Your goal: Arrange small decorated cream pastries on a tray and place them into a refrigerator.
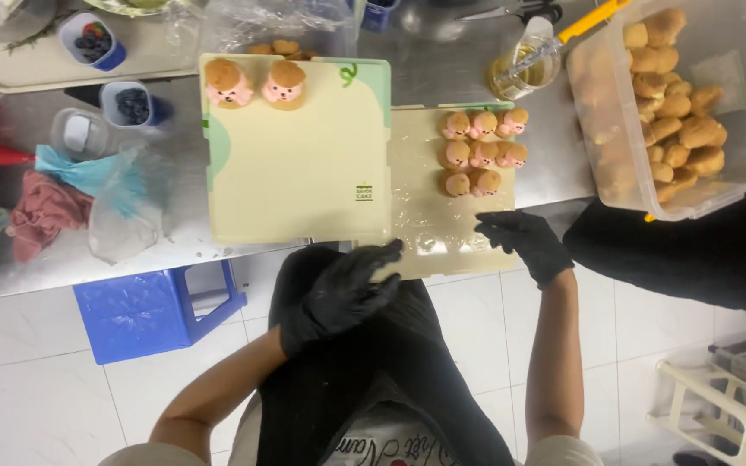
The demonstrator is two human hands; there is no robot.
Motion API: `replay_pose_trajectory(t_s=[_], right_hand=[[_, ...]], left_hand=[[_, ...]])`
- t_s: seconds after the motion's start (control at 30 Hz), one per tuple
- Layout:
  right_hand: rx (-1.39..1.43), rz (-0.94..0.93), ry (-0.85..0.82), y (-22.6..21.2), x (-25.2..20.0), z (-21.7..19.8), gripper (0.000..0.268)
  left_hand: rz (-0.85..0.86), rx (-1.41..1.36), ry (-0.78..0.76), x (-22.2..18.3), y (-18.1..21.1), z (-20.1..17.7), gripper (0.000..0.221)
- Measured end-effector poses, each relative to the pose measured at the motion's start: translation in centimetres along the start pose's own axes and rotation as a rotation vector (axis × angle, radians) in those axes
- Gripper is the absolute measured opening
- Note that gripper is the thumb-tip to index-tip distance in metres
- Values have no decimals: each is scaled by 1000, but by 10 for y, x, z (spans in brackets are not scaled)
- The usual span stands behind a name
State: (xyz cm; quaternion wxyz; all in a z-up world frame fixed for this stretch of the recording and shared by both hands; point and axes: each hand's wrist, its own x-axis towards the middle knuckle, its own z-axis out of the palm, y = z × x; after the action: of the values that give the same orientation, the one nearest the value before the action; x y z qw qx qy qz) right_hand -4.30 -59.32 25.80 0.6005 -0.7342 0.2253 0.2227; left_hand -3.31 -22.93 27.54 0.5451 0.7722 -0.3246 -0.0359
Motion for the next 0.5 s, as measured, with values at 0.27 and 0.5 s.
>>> replay_pose_trajectory(t_s=[0.27,0.5], right_hand=[[49,-68,464,146,62,-24,53],[-336,-544,518,137,101,-20,65]], left_hand=[[-297,-10,-66,38,-134,181,95],[-382,399,70,81,-158,215,73]])
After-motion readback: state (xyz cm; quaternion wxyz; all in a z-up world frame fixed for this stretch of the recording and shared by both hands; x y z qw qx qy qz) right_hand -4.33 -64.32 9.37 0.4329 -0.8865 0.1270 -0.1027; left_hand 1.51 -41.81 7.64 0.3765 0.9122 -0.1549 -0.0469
